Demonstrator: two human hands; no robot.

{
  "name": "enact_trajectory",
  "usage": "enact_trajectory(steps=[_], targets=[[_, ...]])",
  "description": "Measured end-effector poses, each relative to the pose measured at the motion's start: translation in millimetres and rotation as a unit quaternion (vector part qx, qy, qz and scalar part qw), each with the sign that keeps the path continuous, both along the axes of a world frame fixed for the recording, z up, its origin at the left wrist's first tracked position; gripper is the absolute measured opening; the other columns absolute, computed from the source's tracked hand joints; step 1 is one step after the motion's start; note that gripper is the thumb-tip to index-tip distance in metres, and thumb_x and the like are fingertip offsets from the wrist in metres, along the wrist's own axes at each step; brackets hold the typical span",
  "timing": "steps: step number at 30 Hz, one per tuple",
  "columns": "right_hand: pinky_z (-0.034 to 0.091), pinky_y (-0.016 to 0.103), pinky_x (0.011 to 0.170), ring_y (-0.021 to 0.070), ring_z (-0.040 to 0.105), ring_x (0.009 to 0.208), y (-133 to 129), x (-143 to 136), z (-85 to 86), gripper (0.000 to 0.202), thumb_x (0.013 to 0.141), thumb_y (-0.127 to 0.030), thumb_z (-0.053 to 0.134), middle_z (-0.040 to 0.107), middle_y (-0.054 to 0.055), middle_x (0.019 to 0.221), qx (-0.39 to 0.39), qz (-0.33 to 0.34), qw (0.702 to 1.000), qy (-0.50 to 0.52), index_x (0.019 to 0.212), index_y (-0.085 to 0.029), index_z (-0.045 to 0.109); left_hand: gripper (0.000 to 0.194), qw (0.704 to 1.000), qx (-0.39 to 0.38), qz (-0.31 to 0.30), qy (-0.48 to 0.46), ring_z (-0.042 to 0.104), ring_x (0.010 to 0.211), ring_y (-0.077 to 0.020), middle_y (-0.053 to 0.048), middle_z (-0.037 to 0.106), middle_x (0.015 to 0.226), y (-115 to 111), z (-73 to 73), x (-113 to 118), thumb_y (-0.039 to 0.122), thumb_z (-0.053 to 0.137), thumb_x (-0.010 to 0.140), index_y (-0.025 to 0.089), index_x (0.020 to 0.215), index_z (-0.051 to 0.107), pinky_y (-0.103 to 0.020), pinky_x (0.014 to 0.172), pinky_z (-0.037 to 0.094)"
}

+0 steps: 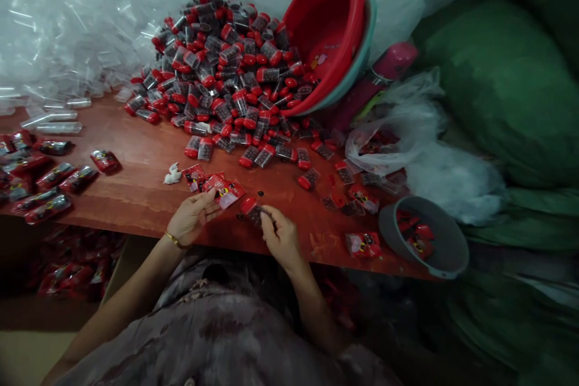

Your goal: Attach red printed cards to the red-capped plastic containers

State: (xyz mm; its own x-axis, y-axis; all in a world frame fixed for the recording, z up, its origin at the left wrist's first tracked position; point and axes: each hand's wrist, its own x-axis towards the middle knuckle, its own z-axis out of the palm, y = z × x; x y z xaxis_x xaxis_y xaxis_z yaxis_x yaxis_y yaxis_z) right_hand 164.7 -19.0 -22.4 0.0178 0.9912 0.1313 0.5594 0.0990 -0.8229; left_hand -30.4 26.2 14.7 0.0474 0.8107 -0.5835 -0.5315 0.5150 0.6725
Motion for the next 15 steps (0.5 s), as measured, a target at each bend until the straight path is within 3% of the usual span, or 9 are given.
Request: enact_trajectory(steps=[4,15], targets=[[0.046,0.022,0.046,0.0117,0.056,0.048,-16.7,-9.8,18.3,0.026,0.088,-0.032,0.044,0.063,-0.001,0.063,-0.023,0.041,0.997,0.068,0.099,-0.020,0.064,0.044,0.999,0.031,-0.030,0.032,0.058,0.057,-0.0110,-0.001,0.063,0.059,-4.0,0.2,1.1,0.044,0.086,0.038,0.013,0.060,0.064,-0.026,0.066,0.049],[0.052,0.025,0.064,0.0150,0.066,0.068,-17.1,-12.7,33.4,0.022,0.086,-0.024,0.045,0.071,0.003,0.079,0.040,0.071,0.997,-0.005,0.093,-0.020,0.065,0.041,0.993,0.050,-0.043,0.095,0.051,0.052,-0.0076,0.001,0.060,0.055,-6.9,1.0,0.6,0.046,0.085,0.039,0.013,0.055,0.066,-0.021,0.056,0.043]])
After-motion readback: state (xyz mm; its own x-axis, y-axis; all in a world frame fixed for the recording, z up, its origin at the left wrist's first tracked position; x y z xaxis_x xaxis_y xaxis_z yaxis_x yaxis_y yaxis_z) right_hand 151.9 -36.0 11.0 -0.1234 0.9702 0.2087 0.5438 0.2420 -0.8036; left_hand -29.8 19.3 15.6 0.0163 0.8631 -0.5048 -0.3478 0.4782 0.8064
